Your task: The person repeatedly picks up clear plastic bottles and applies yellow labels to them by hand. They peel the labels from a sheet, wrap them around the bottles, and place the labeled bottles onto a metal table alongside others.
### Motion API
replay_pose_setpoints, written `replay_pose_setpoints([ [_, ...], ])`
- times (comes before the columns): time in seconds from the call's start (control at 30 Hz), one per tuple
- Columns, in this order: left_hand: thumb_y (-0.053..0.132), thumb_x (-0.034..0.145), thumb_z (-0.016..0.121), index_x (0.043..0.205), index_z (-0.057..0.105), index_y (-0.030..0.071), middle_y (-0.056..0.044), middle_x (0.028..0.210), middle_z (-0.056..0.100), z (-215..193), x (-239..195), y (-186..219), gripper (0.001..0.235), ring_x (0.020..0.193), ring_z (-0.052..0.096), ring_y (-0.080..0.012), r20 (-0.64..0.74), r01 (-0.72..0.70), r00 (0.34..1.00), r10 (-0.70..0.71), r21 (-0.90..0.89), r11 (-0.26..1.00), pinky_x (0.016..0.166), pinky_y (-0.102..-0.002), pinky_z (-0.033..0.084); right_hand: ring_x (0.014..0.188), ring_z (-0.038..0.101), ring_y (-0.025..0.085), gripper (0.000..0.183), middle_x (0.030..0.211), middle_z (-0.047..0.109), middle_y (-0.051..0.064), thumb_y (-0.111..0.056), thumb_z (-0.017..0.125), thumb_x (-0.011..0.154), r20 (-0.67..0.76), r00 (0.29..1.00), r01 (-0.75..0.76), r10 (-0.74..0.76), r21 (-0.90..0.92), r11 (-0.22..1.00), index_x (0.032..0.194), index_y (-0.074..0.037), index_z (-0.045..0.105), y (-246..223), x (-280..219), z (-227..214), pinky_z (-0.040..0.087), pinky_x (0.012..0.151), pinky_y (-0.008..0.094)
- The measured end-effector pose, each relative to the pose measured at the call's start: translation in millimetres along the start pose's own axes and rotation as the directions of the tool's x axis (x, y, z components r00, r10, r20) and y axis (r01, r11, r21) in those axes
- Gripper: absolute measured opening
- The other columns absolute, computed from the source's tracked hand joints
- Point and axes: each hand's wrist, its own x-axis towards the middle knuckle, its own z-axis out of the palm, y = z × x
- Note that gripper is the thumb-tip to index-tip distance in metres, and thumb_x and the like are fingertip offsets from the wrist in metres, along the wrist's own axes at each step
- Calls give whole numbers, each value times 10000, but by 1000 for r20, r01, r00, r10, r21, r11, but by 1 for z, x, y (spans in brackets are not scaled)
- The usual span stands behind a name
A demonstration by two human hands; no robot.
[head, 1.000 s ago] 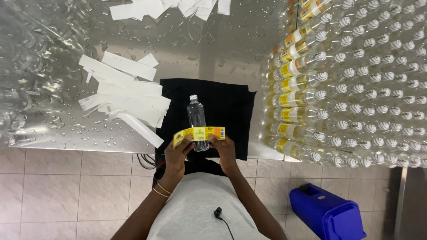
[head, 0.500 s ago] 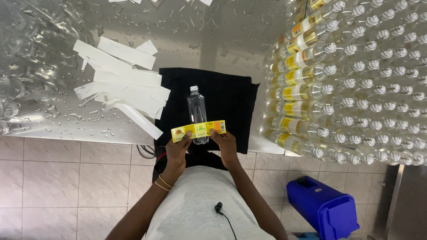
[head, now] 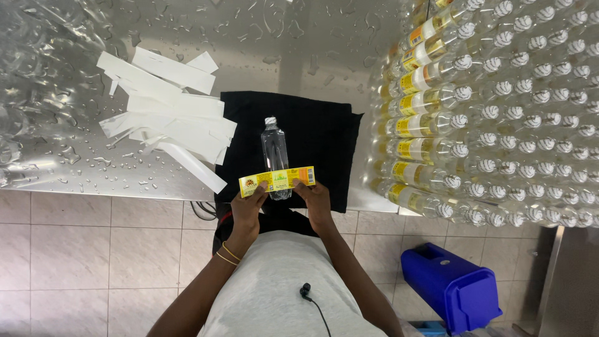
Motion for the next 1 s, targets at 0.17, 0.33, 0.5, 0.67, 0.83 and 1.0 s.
replay_pose_setpoints([
  [0.17, 147, 911, 946, 1139, 639, -52, -158, 1025, 701, 3, -2, 2, 431, 971, 740, -244, 6, -42, 999, 42, 4, 999, 1043, -447, 646, 1121, 713, 259, 467, 1144, 722, 204, -272, 894, 974, -13, 1000, 18, -18, -23, 1000, 1236, 80, 731, 13, 8, -2, 557, 1154, 541],
  [0.33, 172, 895, 969, 1146, 663, -35, -152, 1023, 723, 9, 2, -6, 446, 975, 751, -236, -20, -75, 997, 77, 77, 994, 1015, -439, 647, 1112, 748, 272, 541, 1164, 735, 198, -314, 914, 957, -29, 1000, -8, 6, -70, 998, 1309, 46, 716, 22, 15, -3, 577, 1122, 522],
  [0.5, 172, 906, 959, 1185, 650, -8, -120, 1035, 712, 10, 8, -9, 454, 967, 730, -209, -19, -52, 998, 54, 109, 993, 1009, -415, 623, 1167, 699, 229, 689, 1276, 686, 167, -303, 915, 951, -46, 999, -24, 21, -51, 998, 1473, 26, 608, 28, 9, 3, 592, 1076, 463],
  [0.67, 123, 896, 952, 1171, 619, -4, -115, 1008, 699, 13, 7, -2, 450, 926, 742, -247, 8, 29, 1000, -29, 3, 1000, 986, -416, 620, 1246, 639, 265, 1027, 1431, 564, 223, -187, 990, 833, -34, 998, -40, 44, 110, 993, 1598, 28, 340, 3, -4, 20, 608, 1059, 446],
  [0.83, 258, 963, 834, 1438, 532, 33, -165, 1310, 640, -5, -11, 39, 606, 1151, 675, -254, 253, 23, 967, -14, -34, 999, 1076, -390, 543, 1351, 607, 329, 1084, 1406, 584, 245, -32, 955, 802, 36, 988, 143, -151, 171, 975, 1680, -2, 319, -30, -23, 22, 570, 1081, 478],
  [1.0, 373, 987, 759, 1710, 306, 17, -298, 1660, 410, 12, -49, 131, 924, 1585, 354, -464, 501, -439, 800, 331, 112, 891, 1310, -586, 301, 1227, 664, 255, 1305, 1266, 667, 183, -68, 1011, 750, 165, 886, 430, -433, 56, 901, 1765, -81, 192, -66, -48, 24, 533, 1116, 464],
])
